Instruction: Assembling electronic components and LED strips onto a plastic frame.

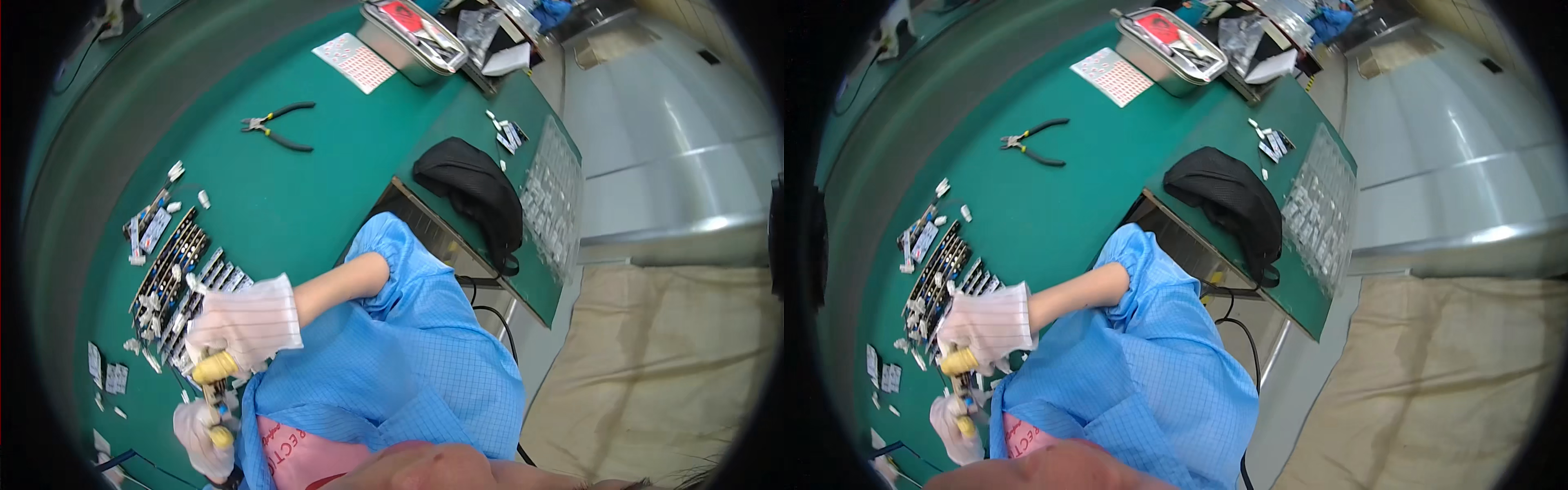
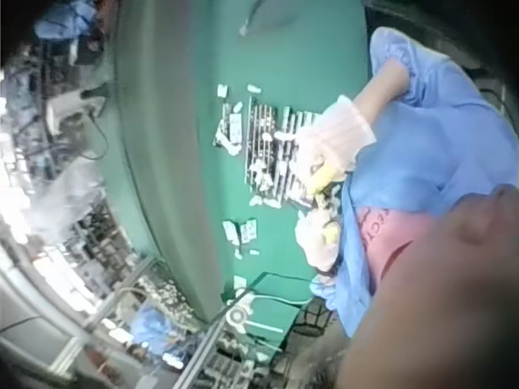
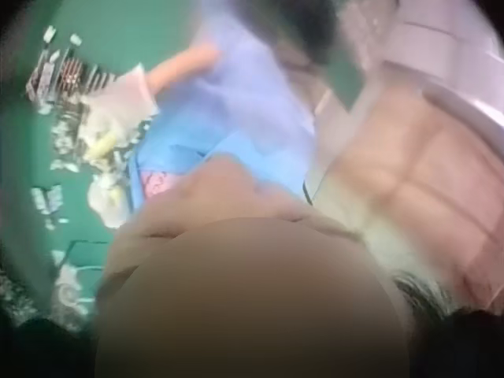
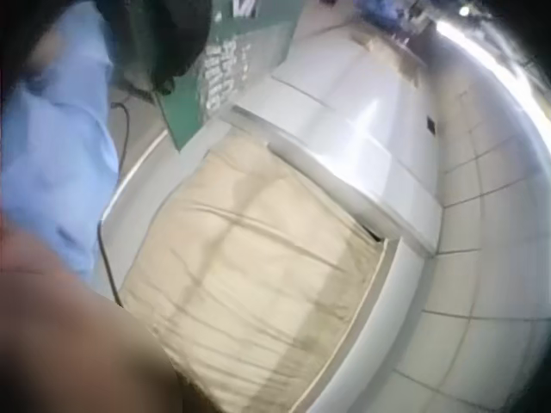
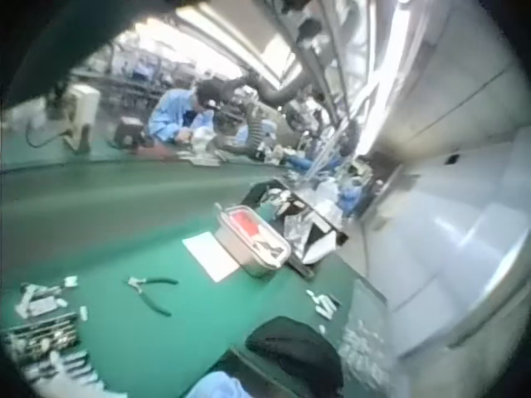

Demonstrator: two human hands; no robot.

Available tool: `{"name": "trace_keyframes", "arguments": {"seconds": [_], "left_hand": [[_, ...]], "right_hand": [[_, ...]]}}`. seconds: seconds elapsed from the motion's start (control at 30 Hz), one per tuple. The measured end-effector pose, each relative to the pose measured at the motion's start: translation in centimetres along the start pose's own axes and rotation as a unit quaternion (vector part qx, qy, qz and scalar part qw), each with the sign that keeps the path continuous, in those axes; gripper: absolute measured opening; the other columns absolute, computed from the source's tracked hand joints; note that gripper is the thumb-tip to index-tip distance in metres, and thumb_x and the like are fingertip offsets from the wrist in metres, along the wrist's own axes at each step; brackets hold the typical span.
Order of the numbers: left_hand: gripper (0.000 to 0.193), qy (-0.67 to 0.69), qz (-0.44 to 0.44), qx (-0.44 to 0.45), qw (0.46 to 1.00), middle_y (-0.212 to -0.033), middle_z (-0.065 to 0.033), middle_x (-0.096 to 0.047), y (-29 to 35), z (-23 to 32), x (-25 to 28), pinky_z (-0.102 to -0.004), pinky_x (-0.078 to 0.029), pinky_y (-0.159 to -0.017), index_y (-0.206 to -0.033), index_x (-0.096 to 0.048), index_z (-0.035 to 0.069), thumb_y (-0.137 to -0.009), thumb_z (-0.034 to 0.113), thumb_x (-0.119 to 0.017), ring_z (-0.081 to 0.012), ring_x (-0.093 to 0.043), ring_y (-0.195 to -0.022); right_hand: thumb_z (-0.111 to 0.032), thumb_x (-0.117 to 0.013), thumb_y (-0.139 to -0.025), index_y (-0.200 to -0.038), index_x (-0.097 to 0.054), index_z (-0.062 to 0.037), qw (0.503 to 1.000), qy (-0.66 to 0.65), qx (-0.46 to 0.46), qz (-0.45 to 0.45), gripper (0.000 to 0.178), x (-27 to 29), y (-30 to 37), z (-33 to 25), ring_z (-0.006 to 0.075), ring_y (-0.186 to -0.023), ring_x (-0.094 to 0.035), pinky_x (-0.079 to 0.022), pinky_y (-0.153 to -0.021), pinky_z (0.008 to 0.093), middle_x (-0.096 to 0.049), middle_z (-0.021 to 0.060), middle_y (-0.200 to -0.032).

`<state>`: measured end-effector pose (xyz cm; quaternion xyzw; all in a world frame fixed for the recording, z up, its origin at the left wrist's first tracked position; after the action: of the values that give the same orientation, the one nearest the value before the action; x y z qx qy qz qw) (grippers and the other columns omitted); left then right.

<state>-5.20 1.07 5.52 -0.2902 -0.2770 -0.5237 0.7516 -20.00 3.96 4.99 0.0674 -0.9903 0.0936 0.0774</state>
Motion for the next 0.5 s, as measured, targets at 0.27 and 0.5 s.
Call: {"name": "trace_keyframes", "arguments": {"seconds": [0.27, 0.5], "left_hand": [[0.025, -0.167, -0.182, -0.099, 0.964, -0.077, -0.0069, -0.051, -5.4, 5.2, 0.1, -0.0428, -0.037, -0.076, -0.079, -0.053, 0.013, -0.081, 0.038, -0.056, -0.0289, -0.050, -0.076], [0.029, -0.128, -0.123, -0.307, 0.935, -0.110, -0.0156, -0.059, -23.8, 21.7, -7.2, -0.0451, -0.030, -0.103, -0.101, -0.063, 0.007, -0.089, 0.030, -0.050, -0.0335, -0.047, -0.118]], "right_hand": [[-0.013, -0.061, -0.087, -0.093, -0.062, -0.0051, 0.976, -0.200, 0.004, 0.091, 0.009, 2.8, 7.0, -2.9, 0.0111, -0.050, -0.062, -0.048, -0.042, 0.0218, -0.065, 0.0063, -0.069], [-0.025, -0.071, -0.083, -0.086, -0.059, -0.0028, 0.889, -0.261, 0.098, 0.364, 0.026, 7.9, 25.8, -1.5, 0.0104, -0.056, -0.060, -0.046, -0.045, 0.0208, -0.062, 0.0049, -0.075]]}}
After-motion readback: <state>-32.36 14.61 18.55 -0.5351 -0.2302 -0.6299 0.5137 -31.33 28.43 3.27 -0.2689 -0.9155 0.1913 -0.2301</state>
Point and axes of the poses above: each hand's wrist, its own y-axis away from the middle knuckle, its own x-axis out of the back of the hand, z = x × y, the point moved 9 cm from there along -y, towards the middle knuckle
